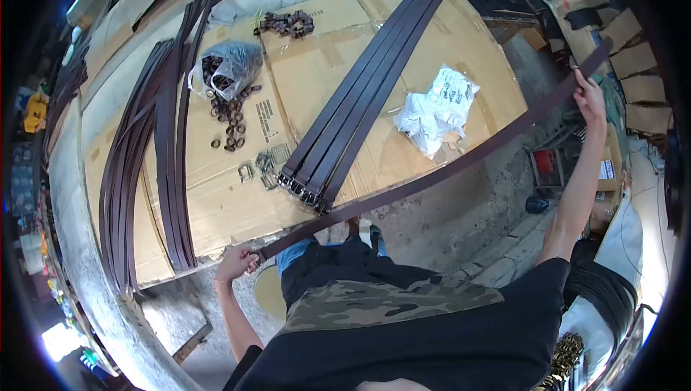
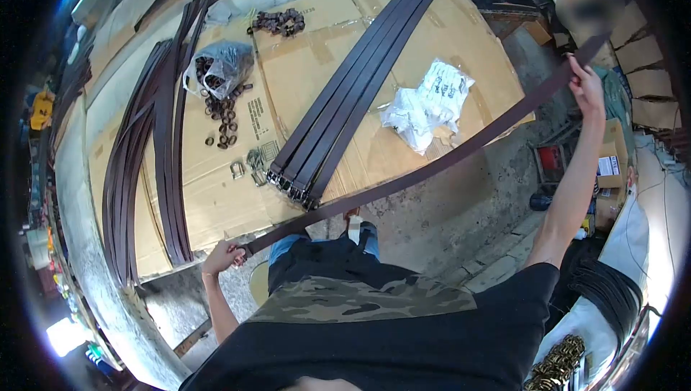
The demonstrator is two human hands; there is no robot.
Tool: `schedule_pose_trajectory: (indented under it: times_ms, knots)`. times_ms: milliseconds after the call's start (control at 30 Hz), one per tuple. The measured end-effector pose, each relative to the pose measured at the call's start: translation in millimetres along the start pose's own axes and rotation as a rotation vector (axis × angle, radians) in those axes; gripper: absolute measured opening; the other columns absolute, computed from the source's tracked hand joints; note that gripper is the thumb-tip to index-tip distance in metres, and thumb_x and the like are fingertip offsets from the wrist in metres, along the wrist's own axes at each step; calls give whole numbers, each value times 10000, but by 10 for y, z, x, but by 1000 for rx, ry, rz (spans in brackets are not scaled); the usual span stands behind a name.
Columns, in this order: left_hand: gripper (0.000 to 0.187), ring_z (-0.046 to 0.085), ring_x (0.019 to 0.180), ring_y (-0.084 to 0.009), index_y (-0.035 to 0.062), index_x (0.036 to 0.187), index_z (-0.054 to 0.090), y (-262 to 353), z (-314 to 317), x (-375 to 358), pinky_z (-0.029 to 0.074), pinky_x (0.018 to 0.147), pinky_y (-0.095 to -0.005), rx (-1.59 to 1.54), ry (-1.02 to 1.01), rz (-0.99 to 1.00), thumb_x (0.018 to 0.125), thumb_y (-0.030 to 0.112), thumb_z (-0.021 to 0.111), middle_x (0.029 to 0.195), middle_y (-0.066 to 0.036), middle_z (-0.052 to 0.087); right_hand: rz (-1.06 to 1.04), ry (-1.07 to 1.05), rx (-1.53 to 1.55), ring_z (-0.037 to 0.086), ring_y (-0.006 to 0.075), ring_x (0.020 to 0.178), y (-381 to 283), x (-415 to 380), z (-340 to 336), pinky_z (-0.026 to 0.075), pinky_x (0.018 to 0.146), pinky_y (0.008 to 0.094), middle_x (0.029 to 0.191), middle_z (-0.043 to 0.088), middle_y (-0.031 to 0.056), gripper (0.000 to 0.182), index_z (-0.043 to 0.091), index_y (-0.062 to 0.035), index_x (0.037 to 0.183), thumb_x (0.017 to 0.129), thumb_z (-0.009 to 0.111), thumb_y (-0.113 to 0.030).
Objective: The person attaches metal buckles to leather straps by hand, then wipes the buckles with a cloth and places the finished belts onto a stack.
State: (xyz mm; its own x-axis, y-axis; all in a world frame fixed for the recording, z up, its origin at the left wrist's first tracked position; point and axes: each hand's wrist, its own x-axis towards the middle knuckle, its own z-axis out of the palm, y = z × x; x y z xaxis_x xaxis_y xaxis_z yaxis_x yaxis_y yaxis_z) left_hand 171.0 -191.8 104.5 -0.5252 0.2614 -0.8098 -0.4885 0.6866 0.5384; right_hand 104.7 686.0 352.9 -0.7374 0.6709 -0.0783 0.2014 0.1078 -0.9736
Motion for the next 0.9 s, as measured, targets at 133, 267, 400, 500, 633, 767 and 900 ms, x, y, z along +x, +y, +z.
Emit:
schedule_pose_trajectory:
  times_ms: [133,267,400,500,633,767,900]
  knots:
    - [145,583,593,-93,-35,937,622,211,-78,-68,473,535,-247,-65,-70,69,841,73,612,672,-48,621,-93,59,33,431,25,515,-225,373,-666,323,407,143,709,504,-39,150,635,-57,958,858,657,-168]
    - [139,567,637,-79,4,943,633,449,-132,-22,463,595,-227,-206,-94,94,877,105,565,722,-21,621,-222,188,15,559,94,609,-745,1042,-1382,531,632,191,734,528,-19,198,612,-24,1027,880,616,-156]
    - [158,555,651,-78,-1,969,620,510,-54,497,450,597,-218,-299,-114,219,884,114,553,730,-16,612,-141,197,103,615,205,899,-1174,1730,-1748,522,875,265,938,574,96,232,592,24,1047,887,599,-145]
    - [188,528,649,-67,-7,965,619,664,341,721,426,581,-217,-354,-83,218,895,151,546,715,-10,593,-89,52,667,378,317,1275,-1166,2500,-1782,416,1015,323,1361,363,221,488,326,6,1363,936,511,-140]
    - [195,531,622,-62,-11,954,625,731,841,945,421,566,-209,-349,1,175,889,162,562,698,-8,598,-173,156,-10,534,245,1099,-958,2459,-256,416,1000,402,1212,527,152,260,526,9,1159,926,524,-105]
    - [188,522,580,-51,-8,958,631,954,1270,1016,415,536,-197,-477,247,93,882,155,578,692,-11,604,-160,101,66,609,209,694,-537,3546,267,559,753,324,785,599,117,161,588,13,851,865,635,-140]
    - [187,477,544,-51,-14,945,633,944,1733,1080,359,492,-204,-528,500,-7,863,152,604,665,4,573,-110,-51,79,605,253,727,-75,4075,968,586,734,360,794,553,164,214,516,106,887,865,617,-82]
